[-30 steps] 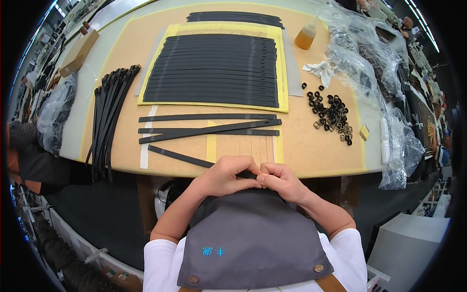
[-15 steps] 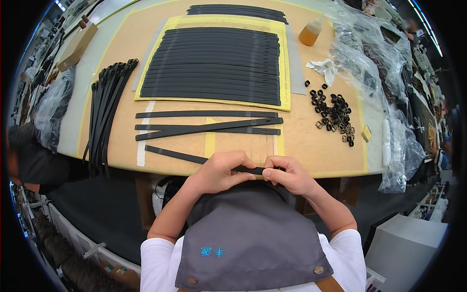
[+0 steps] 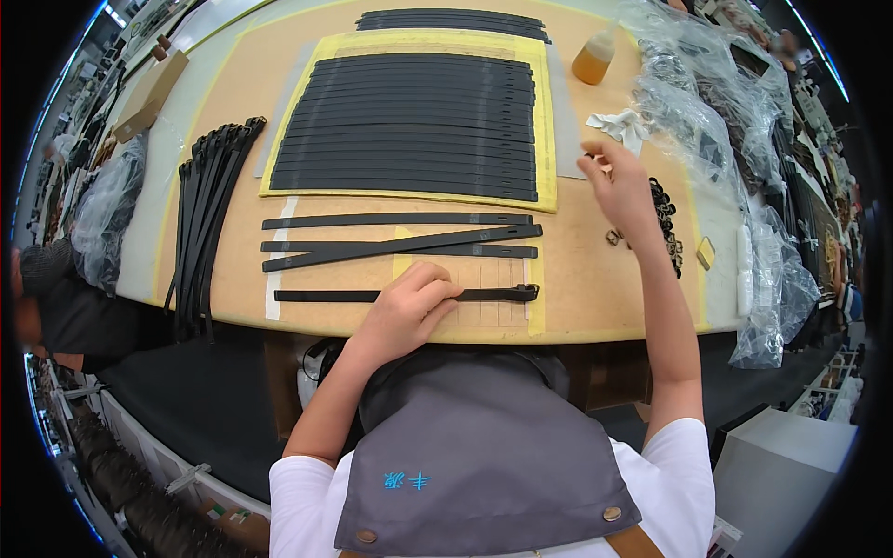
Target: The person assembles black straps by inserting small black plastic buckles into the ends of the straps. They work at a table in a factory setting, handling the components one at a time and stacking the finished straps on a yellow mat.
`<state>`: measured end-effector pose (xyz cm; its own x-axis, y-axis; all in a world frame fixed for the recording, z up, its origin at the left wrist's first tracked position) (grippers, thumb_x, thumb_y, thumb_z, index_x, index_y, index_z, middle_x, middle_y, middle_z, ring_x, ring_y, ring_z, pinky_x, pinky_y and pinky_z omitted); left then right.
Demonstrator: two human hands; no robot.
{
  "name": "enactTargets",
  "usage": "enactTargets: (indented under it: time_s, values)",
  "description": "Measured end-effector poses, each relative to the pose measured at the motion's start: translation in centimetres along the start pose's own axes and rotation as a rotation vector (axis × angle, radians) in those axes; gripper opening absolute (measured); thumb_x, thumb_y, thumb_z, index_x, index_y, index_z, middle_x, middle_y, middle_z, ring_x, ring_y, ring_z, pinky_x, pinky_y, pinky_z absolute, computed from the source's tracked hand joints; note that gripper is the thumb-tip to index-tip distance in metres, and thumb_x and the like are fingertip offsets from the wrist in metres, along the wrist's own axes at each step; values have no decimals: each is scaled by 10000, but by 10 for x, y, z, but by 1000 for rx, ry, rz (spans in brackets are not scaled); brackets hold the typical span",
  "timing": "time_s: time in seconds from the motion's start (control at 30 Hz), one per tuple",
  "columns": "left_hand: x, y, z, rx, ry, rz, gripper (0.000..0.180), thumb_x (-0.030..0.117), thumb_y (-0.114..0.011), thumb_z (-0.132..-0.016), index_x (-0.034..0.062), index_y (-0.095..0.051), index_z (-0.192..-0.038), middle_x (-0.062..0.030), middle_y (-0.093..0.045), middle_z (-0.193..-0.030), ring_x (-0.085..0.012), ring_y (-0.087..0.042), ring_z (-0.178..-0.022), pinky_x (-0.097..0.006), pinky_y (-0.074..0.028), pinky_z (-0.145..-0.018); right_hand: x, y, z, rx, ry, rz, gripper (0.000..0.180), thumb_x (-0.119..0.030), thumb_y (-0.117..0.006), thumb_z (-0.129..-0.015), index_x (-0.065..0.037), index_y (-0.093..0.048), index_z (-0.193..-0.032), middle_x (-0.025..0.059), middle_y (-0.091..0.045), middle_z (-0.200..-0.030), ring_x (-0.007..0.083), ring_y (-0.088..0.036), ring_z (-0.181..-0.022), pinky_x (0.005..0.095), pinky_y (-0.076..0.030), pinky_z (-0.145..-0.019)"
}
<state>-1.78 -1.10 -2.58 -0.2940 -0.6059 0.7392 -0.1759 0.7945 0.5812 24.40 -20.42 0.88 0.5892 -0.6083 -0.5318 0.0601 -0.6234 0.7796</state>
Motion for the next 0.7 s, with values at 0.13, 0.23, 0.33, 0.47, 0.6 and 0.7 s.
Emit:
enactTargets:
  time_s: [0.13,0.23,0.33,0.47,0.6,0.7]
  values:
    - [2,1,2,8,-20,-68,178,32,-788,-839,16,-702,-994,-106,-617,-1005,-300,-600,-949,-402,-497,-828,49,-31,-28,-197,-34,143,193,-163,-709,-943,-25,-733,-1076,174,-718,-964,356,-677,-998,429,-528,-910]
    - [-1,6,8,45,-19,-90,199,60,-812,-816,27,-706,-981,-106,-624,-980,-309,-607,-933,-413,-495,-833,41,-41,-38,-170,66,159,152,-133,-693,-923,-5,-722,-1001,199,-710,-973,395,-666,-1000,439,-526,-901]
    - [-5,4,12,39,-18,-59,158,104,-772,-850,41,-686,-967,-119,-619,-962,-336,-623,-969,-429,-515,-853,47,-40,-37,-159,34,104,141,-111,-657,-932,20,-699,-964,237,-696,-936,428,-657,-941,477,-514,-843]
    - [2,6,16,30,-104,-13,162,101,-738,-885,34,-633,-989,-116,-562,-1008,-330,-569,-1006,-438,-473,-891,29,-25,-2,-70,60,-168,125,-47,-595,-1030,53,-649,-1081,136,-656,-889,218,-629,-842,338,-502,-778]
    - [0,2,22,39,-89,-30,178,100,-741,-895,44,-639,-1030,-104,-565,-1018,-306,-563,-995,-422,-465,-899,0,-65,48,-369,-193,-740,102,-92,-594,-1051,-27,-661,-1091,-14,-626,-895,53,-564,-779,211,-430,-657]
    - [14,15,6,178,-1,157,225,110,-748,-902,47,-643,-1091,-105,-570,-1019,-286,-559,-994,-405,-463,-897,-73,-89,83,-590,-225,-974,112,-119,-637,-1039,-24,-654,-1096,12,-652,-936,71,-590,-763,211,-471,-658]
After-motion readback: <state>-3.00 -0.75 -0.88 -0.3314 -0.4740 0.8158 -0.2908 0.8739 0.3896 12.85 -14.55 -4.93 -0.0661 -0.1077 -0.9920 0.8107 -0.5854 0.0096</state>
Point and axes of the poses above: each hand's wrist, its own z-axis away from the middle knuckle, its own y-axis out of the back of the hand, x = y × z, the point moved 9 cm from there along -z, towards the middle knuckle
